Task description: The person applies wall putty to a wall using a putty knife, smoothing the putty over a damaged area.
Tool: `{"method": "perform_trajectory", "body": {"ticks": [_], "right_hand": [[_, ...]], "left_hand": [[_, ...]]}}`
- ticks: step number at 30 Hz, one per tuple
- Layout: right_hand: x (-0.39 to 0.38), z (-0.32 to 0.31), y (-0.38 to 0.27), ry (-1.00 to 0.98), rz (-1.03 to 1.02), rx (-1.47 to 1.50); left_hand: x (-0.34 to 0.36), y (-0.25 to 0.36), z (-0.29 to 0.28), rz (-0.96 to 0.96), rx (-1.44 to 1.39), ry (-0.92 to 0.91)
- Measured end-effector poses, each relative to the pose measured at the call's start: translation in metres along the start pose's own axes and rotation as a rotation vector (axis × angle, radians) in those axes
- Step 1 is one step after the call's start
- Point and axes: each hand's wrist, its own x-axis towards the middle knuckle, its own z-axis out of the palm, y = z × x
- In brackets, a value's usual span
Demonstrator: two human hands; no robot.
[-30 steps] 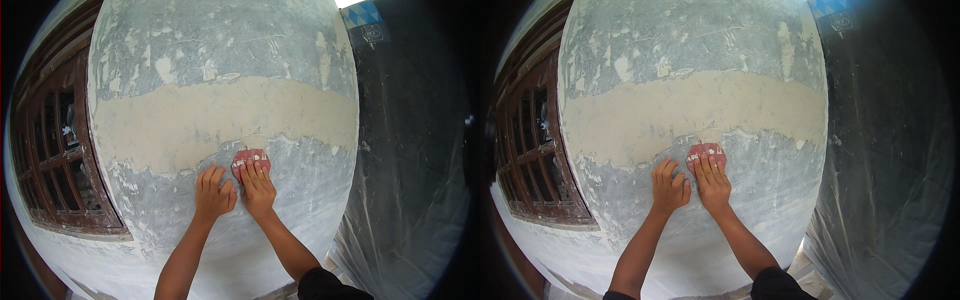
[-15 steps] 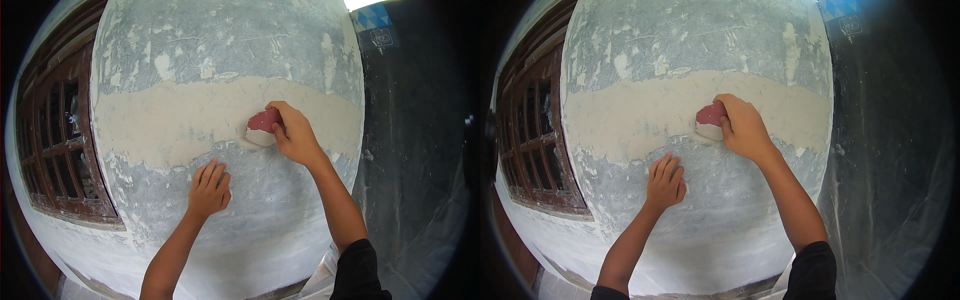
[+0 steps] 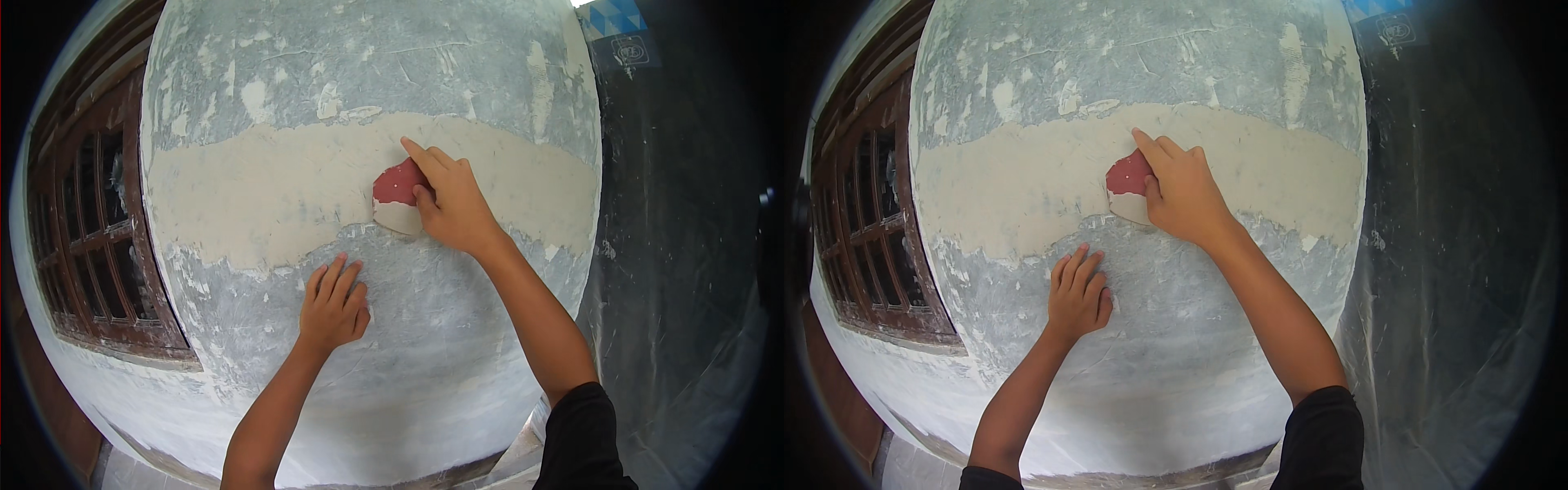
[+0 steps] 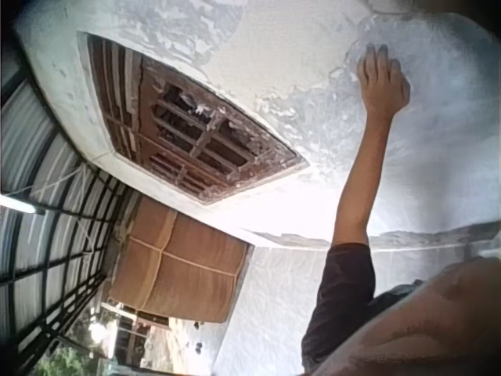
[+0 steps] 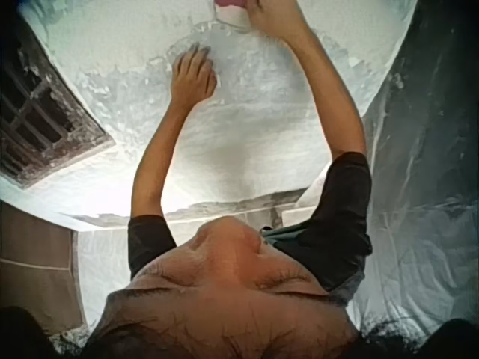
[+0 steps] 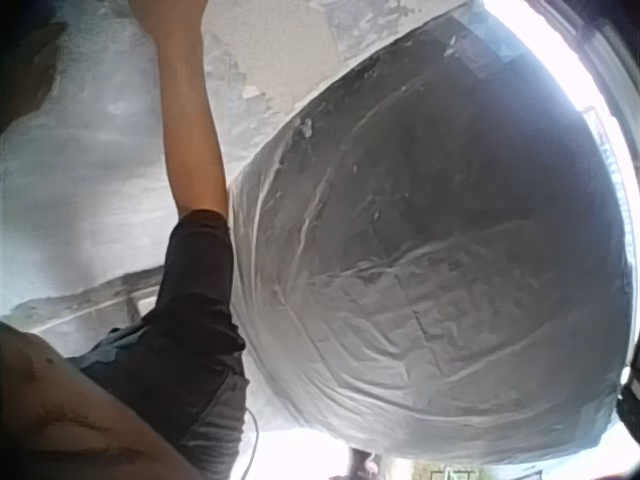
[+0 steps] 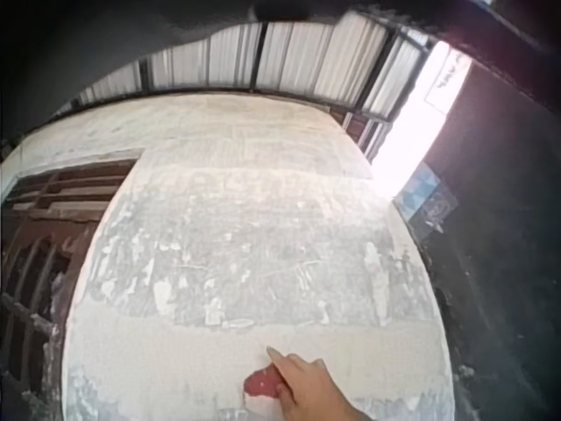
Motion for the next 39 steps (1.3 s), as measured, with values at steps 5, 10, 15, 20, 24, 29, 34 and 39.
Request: {"method": "perform_trajectory", "body": {"ticks": [5,10,15,20,24,29,34,39], "right_hand": [[0.001,-0.011,0.028,0.131,0.074,-0.095],[-0.007,-0.011,0.023,0.065,0.070,0.001],[-0.004,-0.019,0.045,0.149,0.138,-0.038],[-0.010,-0.011,0.038,0.099,0.067,-0.092],[-0.007,-0.015,0.040,0.145,0.169,-0.013],[-0.008,-0.015,0.046,0.154,0.195,-0.126],[-0.017,-0.003,0.032,0.117,0.132,-0.034],[-0.012,-0.014,0.047,0.296,0.269,-0.045]], "left_hand": [[0.003,0.003,0.003,0.014,-0.014,0.011],[0.000,0.001,0.002,-0.002,-0.008,-0.001],[0.002,0.002,0.005,0.004,-0.008,0.025],[0.001,0.001,0.003,-0.007,0.001,0.006],[0.000,0.002,0.006,-0.011,0.011,0.013],[0.001,0.003,0.005,-0.004,0.016,0.021],[-0.001,0.002,0.004,-0.008,0.017,0.012],[0.003,0.004,0.005,0.011,0.012,0.038]]}}
